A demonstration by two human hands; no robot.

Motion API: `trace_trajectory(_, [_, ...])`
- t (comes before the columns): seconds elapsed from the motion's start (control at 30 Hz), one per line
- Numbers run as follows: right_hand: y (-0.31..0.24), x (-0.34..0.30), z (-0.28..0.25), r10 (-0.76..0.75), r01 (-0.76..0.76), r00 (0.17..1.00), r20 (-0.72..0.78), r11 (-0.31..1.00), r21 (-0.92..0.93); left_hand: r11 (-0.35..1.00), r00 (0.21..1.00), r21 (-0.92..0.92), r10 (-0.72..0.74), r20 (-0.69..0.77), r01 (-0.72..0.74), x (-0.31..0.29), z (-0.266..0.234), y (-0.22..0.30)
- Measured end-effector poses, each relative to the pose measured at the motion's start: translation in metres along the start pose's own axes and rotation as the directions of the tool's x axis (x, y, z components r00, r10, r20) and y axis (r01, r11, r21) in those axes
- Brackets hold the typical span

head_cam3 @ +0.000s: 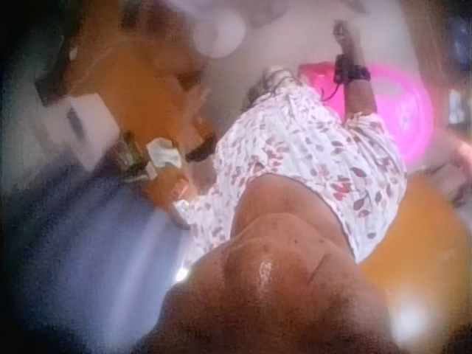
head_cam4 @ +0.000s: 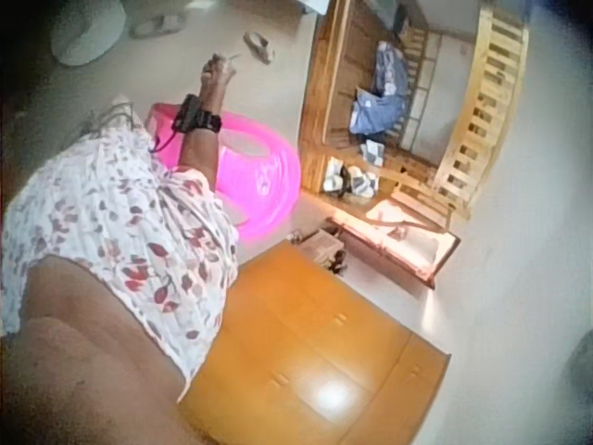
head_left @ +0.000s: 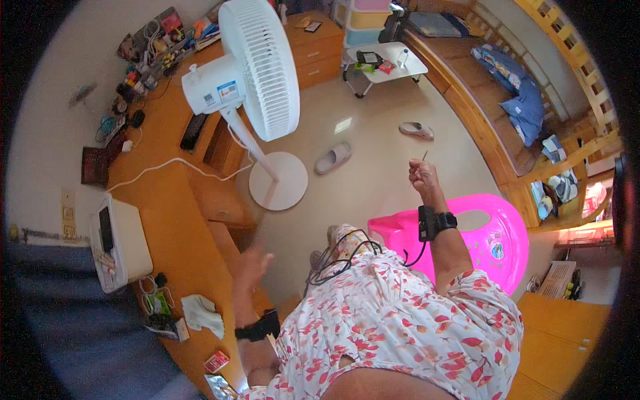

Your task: Organizing various items in a bedroom, including wiping a desk and fan, and sorting through a box of pens.

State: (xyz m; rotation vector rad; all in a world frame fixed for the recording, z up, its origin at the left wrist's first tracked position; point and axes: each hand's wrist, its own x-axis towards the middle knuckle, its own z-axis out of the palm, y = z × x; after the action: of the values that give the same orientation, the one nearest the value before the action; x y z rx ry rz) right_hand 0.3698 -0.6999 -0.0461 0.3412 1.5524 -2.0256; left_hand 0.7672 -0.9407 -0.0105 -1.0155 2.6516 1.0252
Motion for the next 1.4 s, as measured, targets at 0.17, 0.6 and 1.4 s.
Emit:
trace_trajectory(0.17, [-0.012, 0.009, 0.024, 0.008, -0.004, 0.999, 0.042, 0.997, -0.082, 0.938, 0.873, -0.07, 0.342, 0.348, -0.34, 0.073, 0.023, 0.074])
trace_trajectory(0.6, [-0.108, 0.15, 0.007, -0.049, 0.049, 0.999, -0.004, 0.999, 0.01, 0.843, 0.811, 0.014, 0.513, 0.28, -0.538, 0.291, 0.067, 0.22])
trace_trajectory(1.4, [-0.252, 0.353, -0.031, -0.13, 0.165, 0.972, 0.197, 0.971, -0.174, 0.949, 0.919, -0.003, 0.307, 0.248, -0.316, 0.554, 0.047, 0.326])
